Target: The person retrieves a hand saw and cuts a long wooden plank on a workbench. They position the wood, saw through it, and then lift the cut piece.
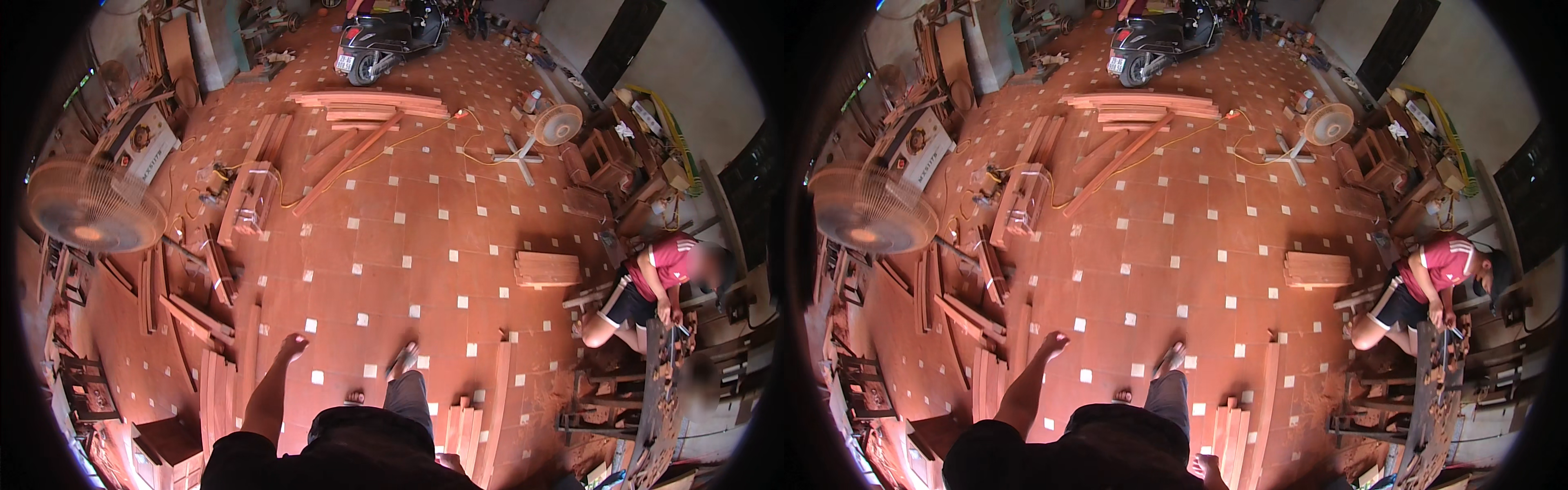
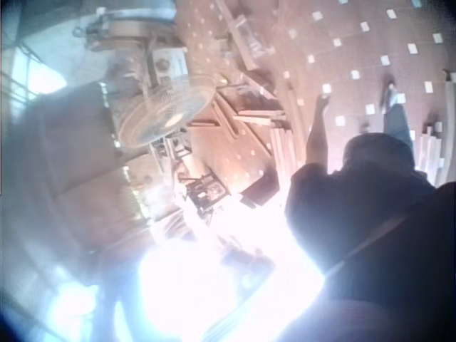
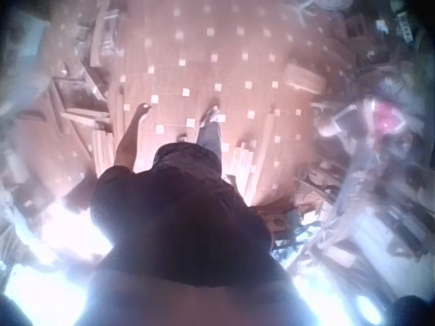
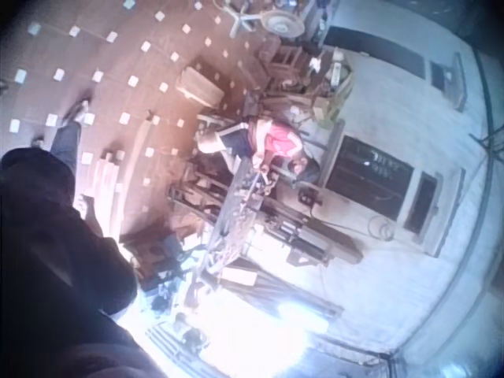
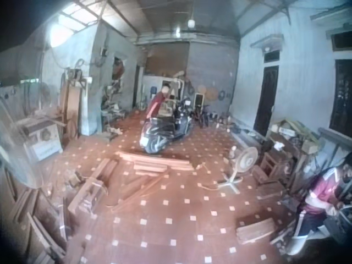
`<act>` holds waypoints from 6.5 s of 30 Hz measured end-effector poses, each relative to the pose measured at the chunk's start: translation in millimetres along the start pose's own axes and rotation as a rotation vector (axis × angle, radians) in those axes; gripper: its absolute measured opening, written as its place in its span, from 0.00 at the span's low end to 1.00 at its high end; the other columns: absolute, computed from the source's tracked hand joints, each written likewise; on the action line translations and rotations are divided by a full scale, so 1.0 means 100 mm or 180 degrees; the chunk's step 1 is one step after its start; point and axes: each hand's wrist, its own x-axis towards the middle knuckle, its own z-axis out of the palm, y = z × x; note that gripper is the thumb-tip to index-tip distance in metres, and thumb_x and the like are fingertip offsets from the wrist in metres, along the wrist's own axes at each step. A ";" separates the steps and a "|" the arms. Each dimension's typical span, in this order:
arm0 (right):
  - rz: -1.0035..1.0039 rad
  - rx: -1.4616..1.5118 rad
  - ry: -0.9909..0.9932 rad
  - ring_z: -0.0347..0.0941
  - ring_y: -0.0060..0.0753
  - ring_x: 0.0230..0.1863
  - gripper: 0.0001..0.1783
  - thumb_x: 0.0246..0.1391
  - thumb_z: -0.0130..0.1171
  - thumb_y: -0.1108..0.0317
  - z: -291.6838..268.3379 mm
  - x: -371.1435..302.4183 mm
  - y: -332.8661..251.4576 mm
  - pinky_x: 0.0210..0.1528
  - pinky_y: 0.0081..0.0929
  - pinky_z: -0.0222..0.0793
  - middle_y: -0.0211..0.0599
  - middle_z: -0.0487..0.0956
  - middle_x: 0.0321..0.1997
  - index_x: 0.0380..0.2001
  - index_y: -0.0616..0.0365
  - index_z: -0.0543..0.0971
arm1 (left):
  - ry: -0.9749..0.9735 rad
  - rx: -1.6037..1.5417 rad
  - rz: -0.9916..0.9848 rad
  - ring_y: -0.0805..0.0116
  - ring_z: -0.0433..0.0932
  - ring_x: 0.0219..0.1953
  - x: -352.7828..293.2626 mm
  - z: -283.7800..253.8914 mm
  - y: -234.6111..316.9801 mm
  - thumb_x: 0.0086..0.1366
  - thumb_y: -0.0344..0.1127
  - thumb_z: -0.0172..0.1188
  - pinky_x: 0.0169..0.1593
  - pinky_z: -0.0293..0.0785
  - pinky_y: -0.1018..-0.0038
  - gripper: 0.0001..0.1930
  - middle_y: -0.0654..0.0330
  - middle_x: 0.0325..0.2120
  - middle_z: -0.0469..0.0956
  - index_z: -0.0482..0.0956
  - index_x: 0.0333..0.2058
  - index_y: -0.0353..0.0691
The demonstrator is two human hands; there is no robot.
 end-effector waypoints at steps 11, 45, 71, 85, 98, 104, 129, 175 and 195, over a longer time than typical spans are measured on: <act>-0.1054 0.0726 0.0270 0.70 0.28 0.17 0.06 0.62 0.56 0.64 -2.98 1.50 -5.49 0.17 0.29 0.66 0.28 0.74 0.21 0.30 0.47 0.78 | -0.0717 -0.1960 -0.1923 0.78 0.65 0.14 1.69 0.14 2.61 0.67 0.43 0.62 0.15 0.56 0.73 0.10 0.68 0.16 0.68 0.76 0.29 0.47; -0.2684 -0.4021 -0.1097 0.83 0.59 0.42 0.24 0.63 0.52 0.47 -4.95 1.89 -18.79 0.48 0.49 0.78 0.53 0.85 0.37 0.32 0.55 0.87 | -0.2644 0.1441 0.0380 0.43 0.84 0.44 10.72 -0.85 11.45 0.70 0.57 0.53 0.51 0.78 0.51 0.22 0.49 0.38 0.86 0.87 0.39 0.46; -0.1415 0.2195 -0.0156 0.73 0.42 0.62 0.45 0.47 0.76 0.47 -2.97 8.72 -24.59 0.64 0.40 0.64 0.41 0.78 0.62 0.62 0.63 0.75 | 0.1626 -0.2722 -0.2196 0.50 0.62 0.67 19.39 1.67 10.82 0.53 0.58 0.77 0.63 0.68 0.44 0.55 0.47 0.66 0.60 0.53 0.67 0.36; -0.0858 0.1285 -0.0176 0.64 0.38 0.65 0.33 0.64 0.54 0.43 -1.15 8.59 -24.04 0.69 0.48 0.57 0.40 0.67 0.65 0.61 0.56 0.68 | 0.2219 -0.0070 -0.3020 0.38 0.52 0.71 19.39 0.58 9.11 0.65 0.76 0.49 0.69 0.54 0.39 0.50 0.55 0.73 0.49 0.59 0.73 0.41; -0.1517 0.0967 -0.0526 0.44 0.47 0.80 0.49 0.64 0.44 0.29 -1.01 8.42 -24.44 0.77 0.54 0.40 0.36 0.51 0.82 0.78 0.46 0.50 | 0.1564 -0.2738 -0.1208 0.72 0.71 0.57 17.82 0.96 9.88 0.81 0.46 0.45 0.65 0.65 0.72 0.23 0.62 0.51 0.72 0.66 0.66 0.40; -0.1412 0.0876 0.0038 0.50 0.47 0.79 0.43 0.68 0.42 0.34 -0.87 8.17 -24.88 0.77 0.60 0.42 0.43 0.59 0.78 0.72 0.55 0.63 | 0.0721 -0.1899 -0.0653 0.47 0.72 0.62 17.54 0.94 11.26 0.70 0.45 0.64 0.65 0.67 0.57 0.33 0.43 0.58 0.74 0.65 0.67 0.36; -0.6454 -0.5603 -0.1202 0.70 0.50 0.56 0.29 0.49 0.74 0.53 0.87 6.59 -23.45 0.55 0.43 0.70 0.40 0.70 0.56 0.46 0.57 0.73 | 0.2177 -0.2703 -0.1734 0.50 0.78 0.55 16.91 0.54 10.21 0.72 0.47 0.59 0.59 0.72 0.60 0.27 0.46 0.52 0.77 0.72 0.61 0.34; -0.4329 -0.4612 -0.0358 0.84 0.58 0.33 0.25 0.43 0.71 0.45 0.37 4.85 -23.90 0.36 0.49 0.80 0.52 0.84 0.28 0.29 0.59 0.82 | 0.2223 -0.4653 -0.1377 0.55 0.75 0.59 16.94 0.35 7.49 0.73 0.60 0.55 0.63 0.73 0.59 0.37 0.57 0.62 0.69 0.56 0.74 0.55; -0.3451 -0.5711 -0.0910 0.81 0.61 0.40 0.13 0.57 0.60 0.59 -3.38 4.16 -22.49 0.41 0.54 0.77 0.51 0.84 0.34 0.33 0.58 0.81 | -0.0234 -0.2815 -0.4893 0.52 0.81 0.55 10.29 2.24 11.53 0.62 0.56 0.58 0.60 0.76 0.61 0.26 0.51 0.50 0.84 0.86 0.50 0.46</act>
